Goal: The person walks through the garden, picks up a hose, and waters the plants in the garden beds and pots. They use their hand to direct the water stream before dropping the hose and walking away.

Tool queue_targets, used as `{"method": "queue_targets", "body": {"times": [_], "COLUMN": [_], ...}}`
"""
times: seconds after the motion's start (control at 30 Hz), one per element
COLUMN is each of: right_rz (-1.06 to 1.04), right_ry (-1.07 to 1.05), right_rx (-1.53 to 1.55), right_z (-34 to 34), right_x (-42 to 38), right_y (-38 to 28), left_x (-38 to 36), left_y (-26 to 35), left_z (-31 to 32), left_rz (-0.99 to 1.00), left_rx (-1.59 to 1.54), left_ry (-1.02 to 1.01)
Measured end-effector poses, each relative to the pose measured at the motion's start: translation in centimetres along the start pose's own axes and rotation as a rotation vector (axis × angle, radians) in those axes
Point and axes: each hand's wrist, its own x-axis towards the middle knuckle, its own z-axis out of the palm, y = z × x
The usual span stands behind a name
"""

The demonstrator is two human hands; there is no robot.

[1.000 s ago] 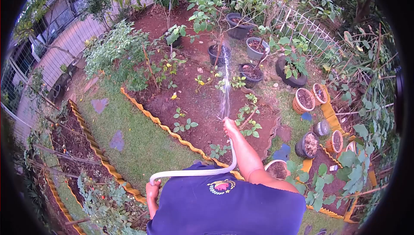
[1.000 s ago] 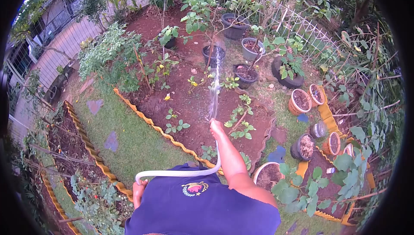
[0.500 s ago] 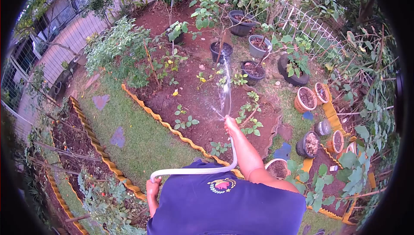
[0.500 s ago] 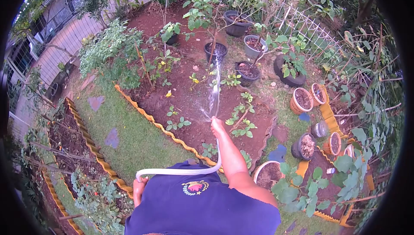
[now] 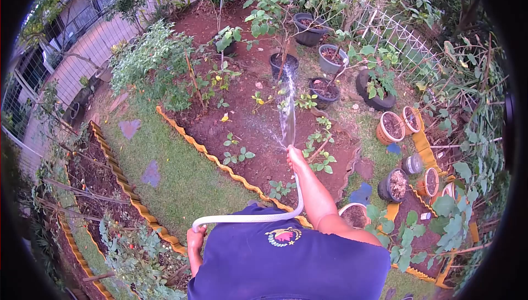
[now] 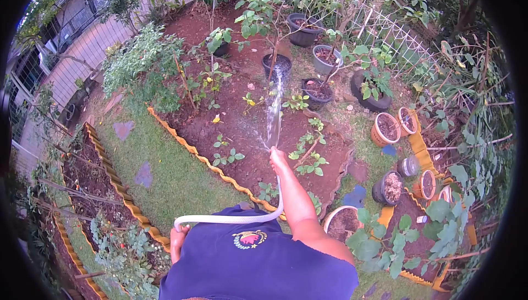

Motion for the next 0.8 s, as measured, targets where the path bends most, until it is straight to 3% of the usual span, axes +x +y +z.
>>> {"method": "queue_targets", "body": {"times": [0.8], "right_rz": [0.027], "right_ry": [0.026], "right_rx": [-0.056], "right_z": [-0.3], "right_x": [-0.1], "right_y": [-0.8], "left_x": [-1.2], "left_y": [1.6], "left_z": [0.0], "left_rz": [0.009], "left_rx": [-0.021], "left_ry": [-0.003]}}
